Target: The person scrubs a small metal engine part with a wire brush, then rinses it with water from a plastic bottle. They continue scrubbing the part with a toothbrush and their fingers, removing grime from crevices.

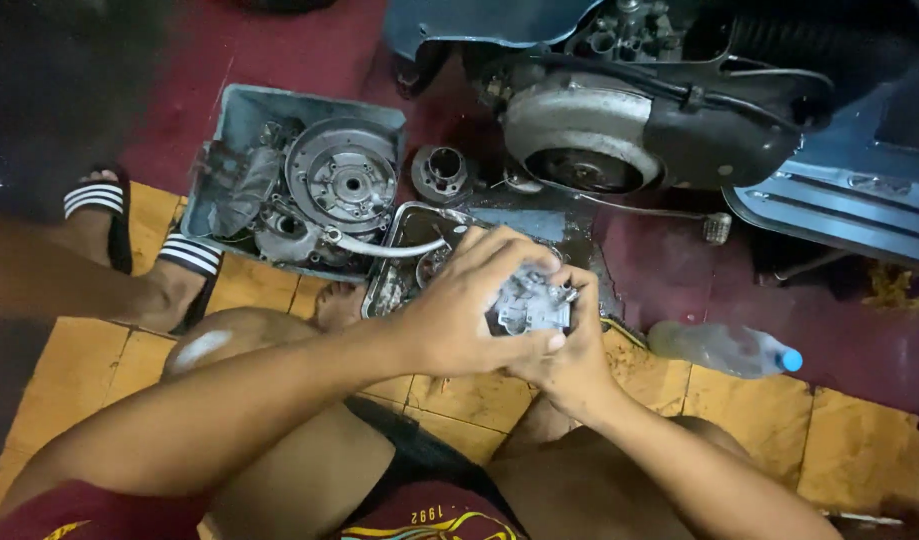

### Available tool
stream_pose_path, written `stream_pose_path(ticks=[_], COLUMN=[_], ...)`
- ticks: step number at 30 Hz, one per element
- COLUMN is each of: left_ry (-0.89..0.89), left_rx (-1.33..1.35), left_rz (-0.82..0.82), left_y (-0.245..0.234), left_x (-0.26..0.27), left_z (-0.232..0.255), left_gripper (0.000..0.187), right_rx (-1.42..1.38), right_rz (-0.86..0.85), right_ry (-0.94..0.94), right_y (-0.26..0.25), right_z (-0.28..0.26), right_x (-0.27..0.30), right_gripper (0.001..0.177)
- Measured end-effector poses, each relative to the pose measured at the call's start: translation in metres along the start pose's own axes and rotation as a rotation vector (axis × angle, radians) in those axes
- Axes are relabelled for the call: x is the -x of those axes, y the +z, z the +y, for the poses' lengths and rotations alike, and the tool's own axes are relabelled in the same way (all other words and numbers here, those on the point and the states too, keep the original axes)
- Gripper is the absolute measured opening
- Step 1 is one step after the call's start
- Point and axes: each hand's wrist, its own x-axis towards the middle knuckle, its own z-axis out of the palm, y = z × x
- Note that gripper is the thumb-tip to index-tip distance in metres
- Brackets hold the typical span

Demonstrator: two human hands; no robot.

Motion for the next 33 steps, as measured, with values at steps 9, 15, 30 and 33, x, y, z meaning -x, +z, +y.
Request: stream_pose_path(ticks=[9, 15, 30, 33], left_ry=[0.174, 0.010, 0.037, -0.009], left_rx=[-0.040, -0.019, -0.098, -0.089], left_rz=[-0.064, -0.236, -0.190, -0.155], left_y=[-0.028, -0.042, -0.048, -0.050], left_x=[-0.002, -0.004, -0.010, -0.009], left_z=[-0.023, -0.014, -0.040, -0.043], left_gripper=[0.019, 0.035, 0.029, 0.023], right_rx=[0.344, 0.395, 0.594, 0.531], right_rz=[-0.081, -0.163, -0.236, -0.231], right_ry=[0.038, 0.086, 0.107, 0.134], right_y=[-0.010, -0.016, 0.003, -0.014], right_z=[0.016, 0.019, 0.023, 0.037], right_x=[-0.009, -0.017, -0.035, -0.043], right_gripper=[0.082, 0.084, 0.079, 0.084])
